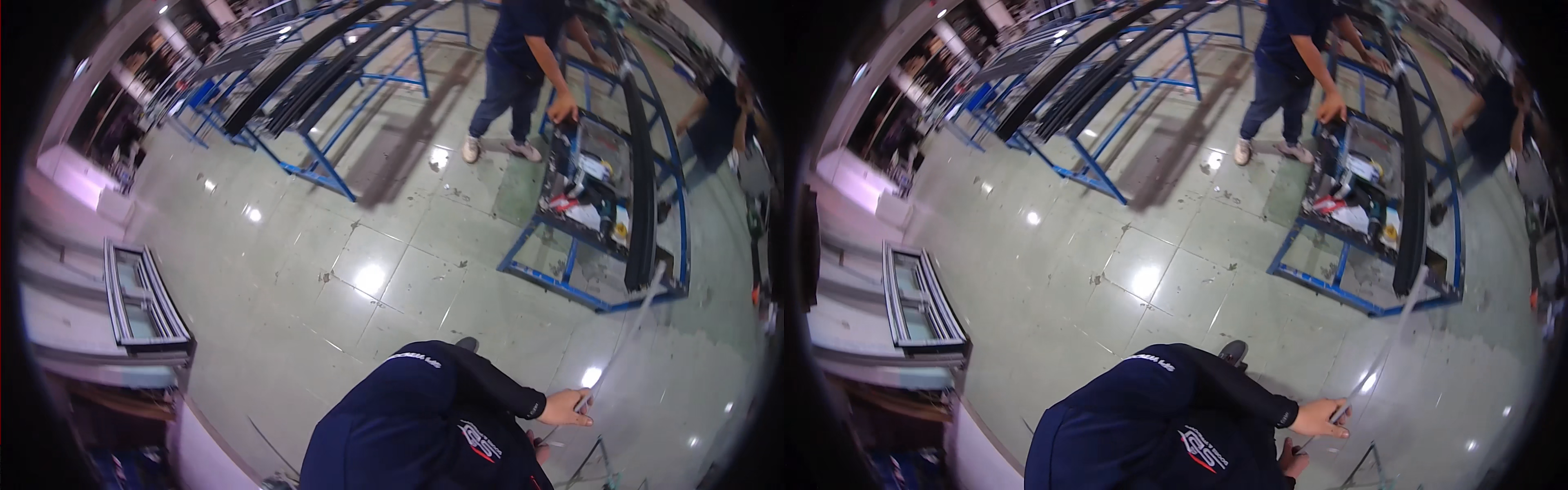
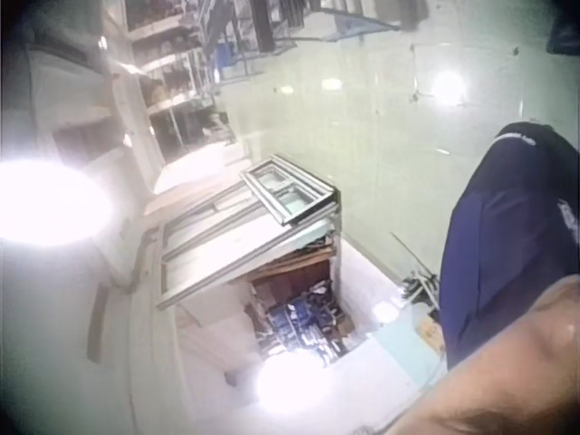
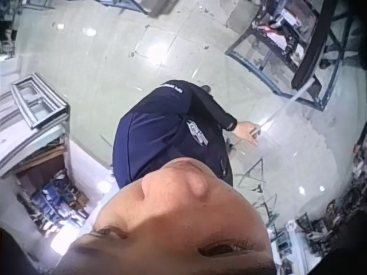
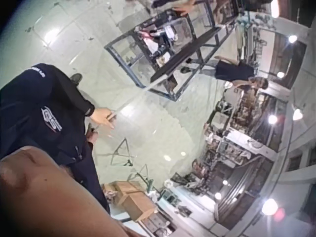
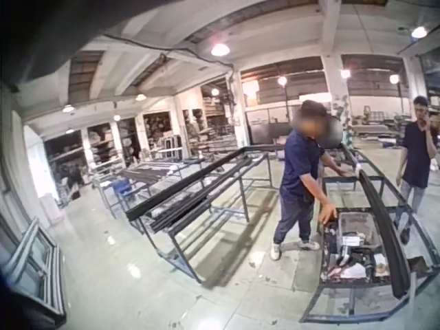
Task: The person uses a rubber mallet and a pneumatic drill to assemble a window frame on a workbench. They secure metal components, adjust the frame, and measure a long metal strip with a tape measure before placing it on a cutting machine.
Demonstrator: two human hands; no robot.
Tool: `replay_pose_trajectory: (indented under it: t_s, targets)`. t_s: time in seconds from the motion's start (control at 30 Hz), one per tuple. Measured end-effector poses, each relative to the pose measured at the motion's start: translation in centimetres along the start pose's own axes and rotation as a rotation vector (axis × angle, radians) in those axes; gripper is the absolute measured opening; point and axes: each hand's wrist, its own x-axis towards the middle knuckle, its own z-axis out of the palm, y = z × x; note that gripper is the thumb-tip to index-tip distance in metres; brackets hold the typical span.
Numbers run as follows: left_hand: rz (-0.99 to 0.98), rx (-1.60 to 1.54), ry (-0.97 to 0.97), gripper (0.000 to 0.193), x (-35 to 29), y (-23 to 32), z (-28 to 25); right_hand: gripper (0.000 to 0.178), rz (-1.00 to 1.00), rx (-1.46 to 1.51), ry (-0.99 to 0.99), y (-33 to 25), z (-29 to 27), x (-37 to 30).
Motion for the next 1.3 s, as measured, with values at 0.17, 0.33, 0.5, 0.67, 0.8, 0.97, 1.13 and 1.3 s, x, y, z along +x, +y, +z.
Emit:
replay_pose_trajectory:
  t_s: [0.17,0.33,0.5,0.67,0.8,0.97,1.13,1.3]
  targets:
    - [0.113,-0.039,0.454,0.041,-4.3,-0.3,-8.6,0.048,-0.317,-0.101,-0.213,-14.5,2.2,-0.3]
    - [0.170,-0.349,0.787,0.029,-13.9,0.5,-18.1,0.036,-0.618,0.078,-0.368,-25.3,7.1,-5.5]
    - [0.268,-0.502,1.076,0.028,-27.3,1.8,-28.4,0.026,-0.642,0.371,-0.697,-33.1,17.0,-9.6]
    - [0.421,-0.568,1.337,0.031,-41.4,4.3,-39.5,0.030,-0.866,0.097,-0.638,-45.9,27.7,-18.0]
    - [0.557,-0.561,1.557,0.036,-54.5,6.1,-50.0,0.028,-1.098,0.007,-0.696,-57.8,36.9,-28.6]
    - [0.846,-0.664,1.905,0.031,-67.8,8.5,-62.4,0.023,-1.179,0.156,-0.871,-69.8,48.7,-38.7]
    - [0.865,-0.611,2.111,0.033,-80.3,10.8,-76.5,0.019,-1.173,0.183,-0.708,-80.2,61.4,-39.4]
    - [0.910,-0.457,2.170,0.034,-95.0,12.7,-89.9,0.018,-0.874,0.160,-0.728,-91.7,73.9,-39.1]
